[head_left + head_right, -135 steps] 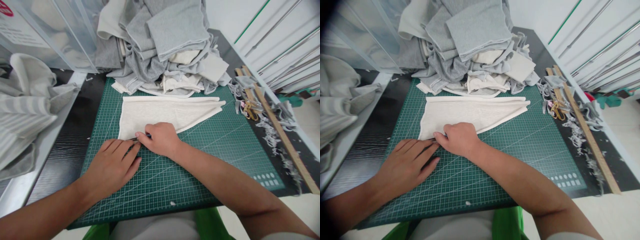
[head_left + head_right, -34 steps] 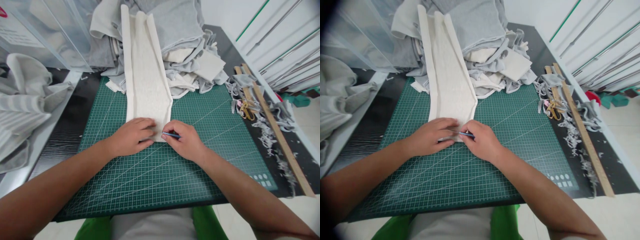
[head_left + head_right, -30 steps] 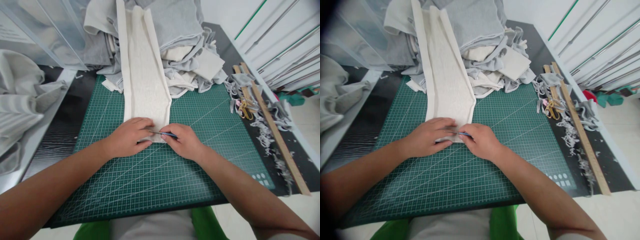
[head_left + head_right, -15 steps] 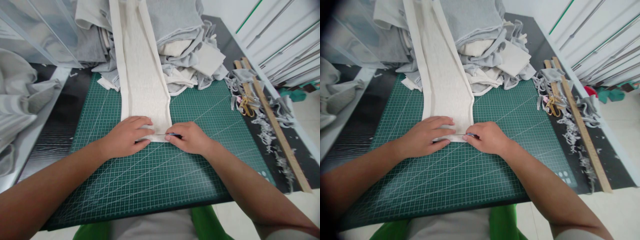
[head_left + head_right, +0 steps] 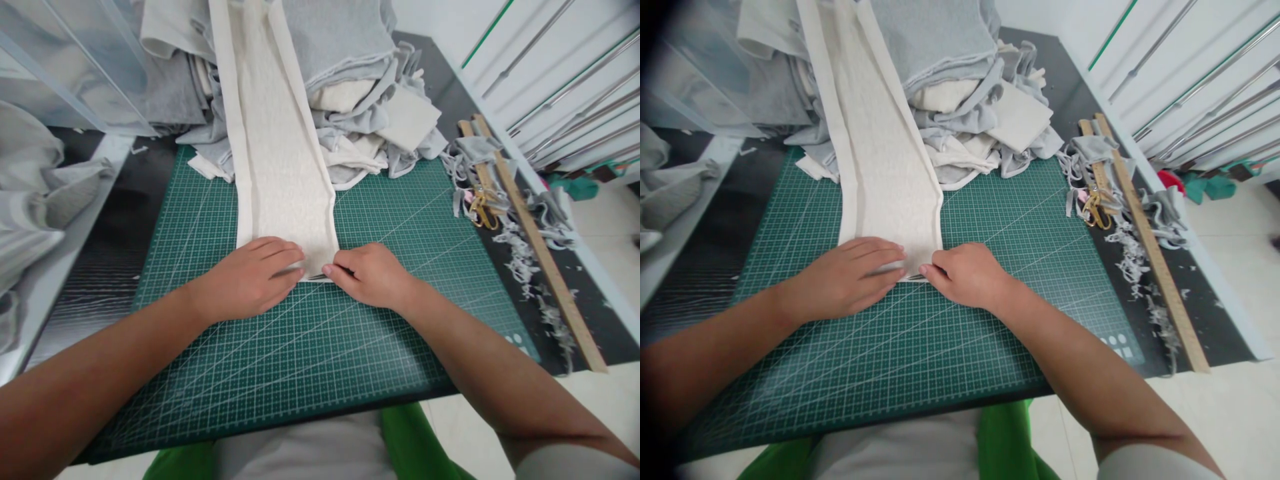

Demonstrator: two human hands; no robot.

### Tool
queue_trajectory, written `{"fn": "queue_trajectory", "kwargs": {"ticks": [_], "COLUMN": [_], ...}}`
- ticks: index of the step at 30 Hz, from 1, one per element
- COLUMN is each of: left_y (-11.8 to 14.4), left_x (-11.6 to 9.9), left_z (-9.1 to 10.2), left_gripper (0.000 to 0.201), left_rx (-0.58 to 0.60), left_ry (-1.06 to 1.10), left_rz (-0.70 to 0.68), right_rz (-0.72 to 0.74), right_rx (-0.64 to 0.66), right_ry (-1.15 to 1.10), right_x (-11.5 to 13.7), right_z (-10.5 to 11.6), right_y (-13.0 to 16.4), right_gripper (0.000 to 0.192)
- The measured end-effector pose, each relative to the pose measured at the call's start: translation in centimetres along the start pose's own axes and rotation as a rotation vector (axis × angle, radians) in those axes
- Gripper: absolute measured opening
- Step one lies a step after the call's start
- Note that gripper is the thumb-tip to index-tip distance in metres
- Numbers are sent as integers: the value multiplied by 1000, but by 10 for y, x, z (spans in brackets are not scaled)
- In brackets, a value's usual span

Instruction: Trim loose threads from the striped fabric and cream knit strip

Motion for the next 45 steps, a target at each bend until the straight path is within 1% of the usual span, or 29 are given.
{"fn": "queue_trajectory", "kwargs": {"ticks": [3, 7, 13, 18, 28, 37, 45], "left_y": [-1, 0, 6, 7, 7, 6, 6], "left_x": [-6, -8, -1, 3, 2, 5, 5], "left_z": [4, 6, 2, 0, 2, -1, 2], "left_gripper": [19, 21, 23, 21, 24, 26, 25], "left_rx": [-20, -37, -72, -87, -71, -65, -92], "left_ry": [17, 70, 164, 198, 209, 224, 227], "left_rz": [-56, -83, -45, -21, -26, -10, -6], "right_rz": [6, 14, -1, -9, -44, -72, -128], "right_rx": [-8, 0, -8, -8, 1, -6, -7], "right_ry": [2, -3, -19, -17, 37, 89, 157], "right_x": [0, 0, -4, -5, -2, 0, 1], "right_z": [1, 1, 1, 2, 1, 1, -1], "right_y": [0, -1, -1, -1, 0, -1, -2], "right_gripper": [45, 44, 44, 44, 45, 45, 45]}}
Point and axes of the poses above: each hand's wrist, its own y-axis away from the middle knuckle, its own z-axis out of the back of the hand, x = y × z, the point moved 10 cm from there along -y, towards the middle knuckle, and after that the axes turned 7 degrees about -z, right-handed, at the moved point
